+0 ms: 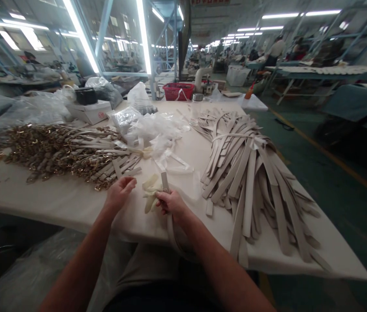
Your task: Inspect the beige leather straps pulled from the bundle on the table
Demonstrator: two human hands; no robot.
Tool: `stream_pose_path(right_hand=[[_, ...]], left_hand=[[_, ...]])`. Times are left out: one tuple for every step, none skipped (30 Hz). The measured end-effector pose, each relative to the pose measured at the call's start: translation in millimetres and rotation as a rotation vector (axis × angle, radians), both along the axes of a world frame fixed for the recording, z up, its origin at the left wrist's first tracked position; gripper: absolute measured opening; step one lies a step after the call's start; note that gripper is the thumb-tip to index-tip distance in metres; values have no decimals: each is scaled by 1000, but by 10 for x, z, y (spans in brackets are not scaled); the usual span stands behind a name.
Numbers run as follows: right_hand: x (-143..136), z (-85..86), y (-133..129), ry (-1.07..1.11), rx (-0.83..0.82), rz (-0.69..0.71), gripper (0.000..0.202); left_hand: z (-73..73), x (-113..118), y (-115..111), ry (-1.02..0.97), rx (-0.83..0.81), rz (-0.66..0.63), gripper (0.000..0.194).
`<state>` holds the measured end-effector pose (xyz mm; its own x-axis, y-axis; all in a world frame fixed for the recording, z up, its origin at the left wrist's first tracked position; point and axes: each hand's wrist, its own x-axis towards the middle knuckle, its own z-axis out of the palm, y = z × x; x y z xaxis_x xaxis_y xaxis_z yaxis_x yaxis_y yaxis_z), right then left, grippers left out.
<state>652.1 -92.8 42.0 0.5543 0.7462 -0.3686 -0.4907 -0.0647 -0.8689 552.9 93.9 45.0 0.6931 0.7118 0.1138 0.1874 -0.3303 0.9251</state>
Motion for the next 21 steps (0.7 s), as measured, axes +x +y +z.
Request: stream_pose_path(right_hand=[[4, 0, -9, 11, 7, -1, 27], [7, 1, -16, 21, 15, -2, 28], [7, 3, -21, 29, 24, -3, 29], [6, 4, -26, 37, 32, 1, 30], [2, 4, -31, 43, 39, 9, 30], [-6, 4, -35, 47, 45, 21, 31], [-16, 1, -38, 49, 50, 36, 32], [-30, -2, -42, 48, 53, 52, 33], [-48, -7, -46, 46, 54, 69, 33], [-67, -12, -52, 43, 54, 85, 34], [-87, -17, -60, 42, 53, 96, 35], [-108, -21, -70, 38, 51, 107, 35], [-128, -23, -83, 30, 50, 117, 35], [-145, -23, -98, 20, 49, 122, 35], [-161, -21, -113, 9, 49, 125, 34], [-174, -17, -129, -2, 48, 127, 33], [-184, -12, -144, -12, 45, 132, 31], [-192, -6, -158, -19, 39, 140, 30], [-197, 0, -171, -21, 33, 153, 29], [-201, 5, -182, -24, 25, 172, 29], [-204, 10, -192, -26, 18, 189, 28]], left_hand=[[-38, -68, -53, 57, -22, -61, 37], [-65, -128, -115, 96, -67, -126, 42], [-78, -175, -180, 128, -113, -182, 46], [-80, -209, -244, 153, -152, -228, 50], [-73, -228, -303, 164, -186, -261, 53], [-60, -233, -356, 160, -220, -283, 55], [-45, -226, -401, 146, -265, -304, 55], [-31, -209, -439, 123, -324, -316, 55], [-21, -187, -471, 96, -389, -318, 54], [-14, -163, -497, 71, -452, -310, 52], [-12, -141, -517, 47, -507, -295, 50], [-12, -123, -531, 21, -547, -276, 47], [-15, -111, -538, -5, -568, -253, 44], [-17, -106, -538, -29, -576, -229, 42], [-19, -105, -531, -48, -577, -208, 41], [-19, -109, -519, -64, -577, -188, 41], [-17, -116, -503, -72, -577, -174, 42], [-14, -125, -485, -77, -582, -169, 42], [-8, -134, -467, -81, -590, -172, 41], [-1, -143, -451, -87, -599, -175, 41], [7, -151, -436, -93, -604, -176, 41]])
